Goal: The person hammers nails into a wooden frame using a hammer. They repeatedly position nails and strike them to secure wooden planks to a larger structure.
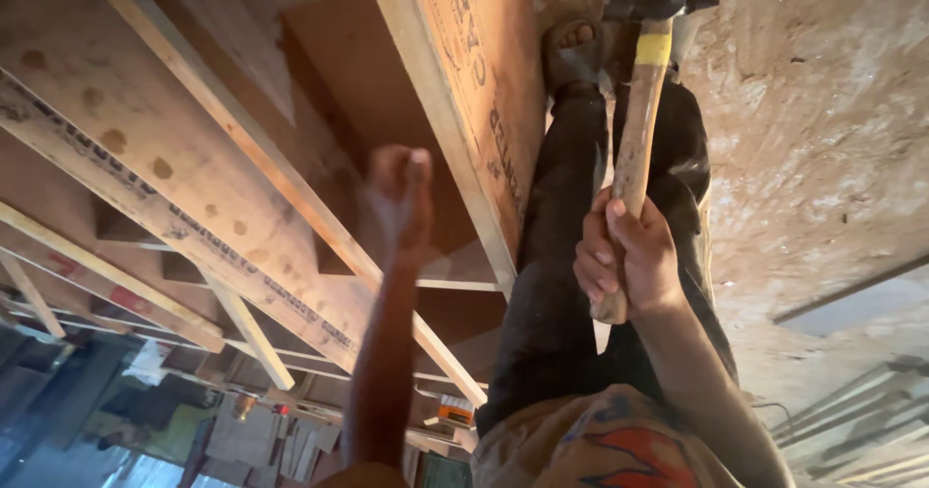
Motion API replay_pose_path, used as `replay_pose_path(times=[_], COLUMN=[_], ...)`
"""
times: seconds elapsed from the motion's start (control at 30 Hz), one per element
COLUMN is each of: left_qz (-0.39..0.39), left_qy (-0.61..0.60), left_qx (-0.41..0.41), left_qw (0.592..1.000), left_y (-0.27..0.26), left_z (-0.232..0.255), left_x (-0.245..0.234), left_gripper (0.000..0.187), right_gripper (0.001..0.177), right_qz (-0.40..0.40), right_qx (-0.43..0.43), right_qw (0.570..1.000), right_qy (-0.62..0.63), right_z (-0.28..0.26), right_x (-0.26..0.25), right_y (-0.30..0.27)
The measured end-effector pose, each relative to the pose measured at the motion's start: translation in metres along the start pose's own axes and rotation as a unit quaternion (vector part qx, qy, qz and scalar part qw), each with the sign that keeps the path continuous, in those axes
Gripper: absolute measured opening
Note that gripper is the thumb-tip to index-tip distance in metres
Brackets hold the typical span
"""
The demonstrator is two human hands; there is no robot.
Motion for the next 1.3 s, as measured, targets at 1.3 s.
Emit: replay_pose_path(times=[1.3], left_qz=[-0.387], left_qy=[0.203], left_qx=[0.247], left_qw=[0.865], left_y=[0.114], left_z=[0.206], left_x=[0.034], left_gripper=[0.015], right_gripper=[0.028], right_qz=[-0.024], right_qx=[0.056], right_qw=[0.998], right_qy=[-0.014], right_z=[0.033], right_x=[0.023], right_y=[0.009])
Point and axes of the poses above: each hand's wrist, its own y-axis towards the middle knuckle, its own x-axis out of the palm, z = x × y, the point moved 8 cm from there along y, towards the middle knuckle, and after that the axes turned 8 degrees about y, right-handed, at the moved point
